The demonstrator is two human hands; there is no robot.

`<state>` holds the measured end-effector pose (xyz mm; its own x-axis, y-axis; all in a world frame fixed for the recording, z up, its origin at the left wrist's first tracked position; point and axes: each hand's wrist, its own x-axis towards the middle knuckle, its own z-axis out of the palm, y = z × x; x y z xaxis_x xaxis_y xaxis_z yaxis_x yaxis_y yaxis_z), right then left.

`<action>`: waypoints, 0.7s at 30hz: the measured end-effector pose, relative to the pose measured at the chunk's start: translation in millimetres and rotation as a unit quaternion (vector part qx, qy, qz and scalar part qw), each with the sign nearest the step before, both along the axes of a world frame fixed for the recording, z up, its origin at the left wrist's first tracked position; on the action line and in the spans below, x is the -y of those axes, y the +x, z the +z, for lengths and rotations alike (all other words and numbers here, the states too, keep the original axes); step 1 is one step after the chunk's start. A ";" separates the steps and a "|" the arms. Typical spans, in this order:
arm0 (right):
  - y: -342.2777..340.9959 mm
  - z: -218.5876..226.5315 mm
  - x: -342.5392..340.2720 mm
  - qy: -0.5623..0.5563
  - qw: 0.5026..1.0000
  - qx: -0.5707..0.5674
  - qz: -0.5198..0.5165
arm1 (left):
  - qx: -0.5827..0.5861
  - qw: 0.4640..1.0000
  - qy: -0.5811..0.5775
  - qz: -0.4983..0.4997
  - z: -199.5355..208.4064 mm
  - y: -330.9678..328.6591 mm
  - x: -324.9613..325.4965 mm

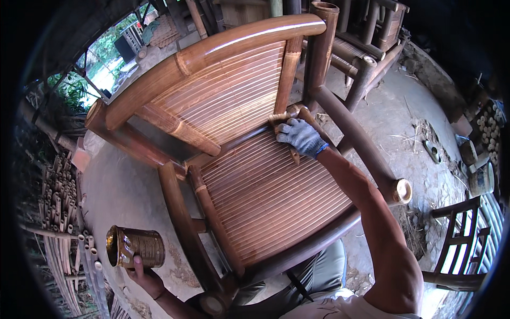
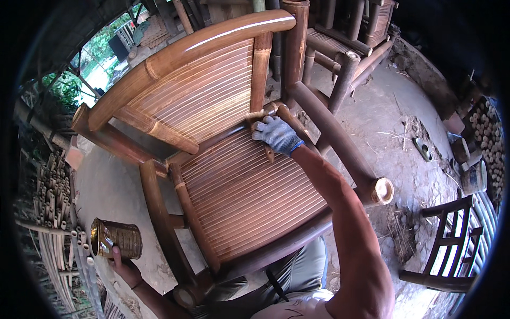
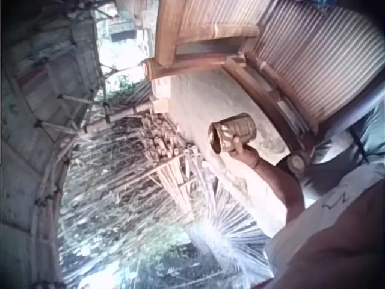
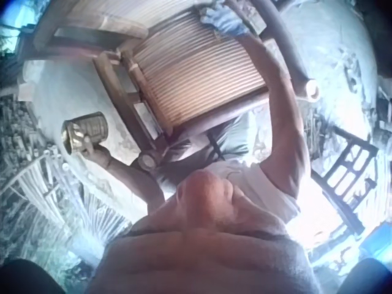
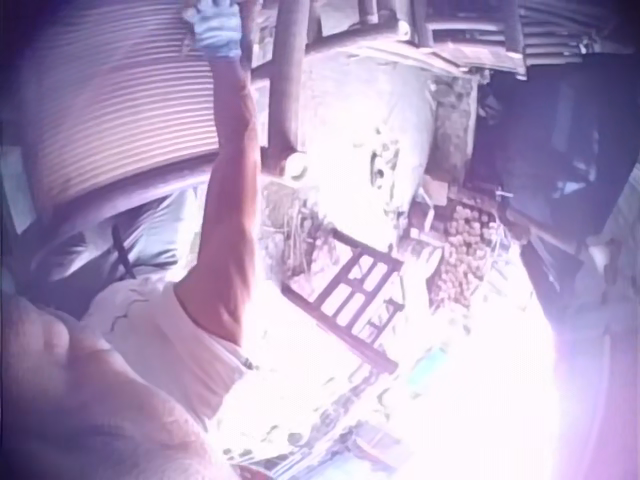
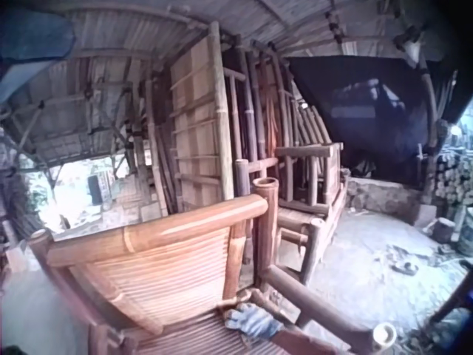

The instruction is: The person applies a dark varnish to a bamboo chair using a brush. They repeatedly dip the brush into a can and coat the seat, backrest, armrests, and legs, moving around the chair to reach all sides.

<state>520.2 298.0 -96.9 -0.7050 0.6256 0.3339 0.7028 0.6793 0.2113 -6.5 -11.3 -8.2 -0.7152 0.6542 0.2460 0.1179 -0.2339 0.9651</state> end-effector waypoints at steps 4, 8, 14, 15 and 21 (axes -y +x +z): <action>9.9 20.4 -3.3 -0.016 0.998 -0.049 0.031 | -0.012 1.000 -0.009 0.017 0.1 -4.5 6.3; 18.3 44.9 -6.2 -0.107 0.961 -0.217 -0.133 | -0.010 1.000 -0.014 0.018 2.4 -12.3 12.2; 18.2 16.8 -54.5 -0.187 0.537 -0.814 -0.122 | -0.008 1.000 -0.017 0.002 1.9 -5.0 -3.2; 17.8 -1.8 -54.3 -0.172 0.575 -0.774 -0.201 | -0.003 1.000 -0.017 0.006 -0.9 -5.8 -6.4; -20.5 4.1 -9.8 0.071 0.844 -0.442 -0.296 | -0.013 0.999 -0.022 0.022 4.9 4.0 6.9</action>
<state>499.7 307.8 -92.9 0.2809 0.6909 0.6662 0.8357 0.1653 -0.5238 -2.5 -18.3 -3.2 -0.7370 0.6328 0.2375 0.1530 -0.1861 0.9705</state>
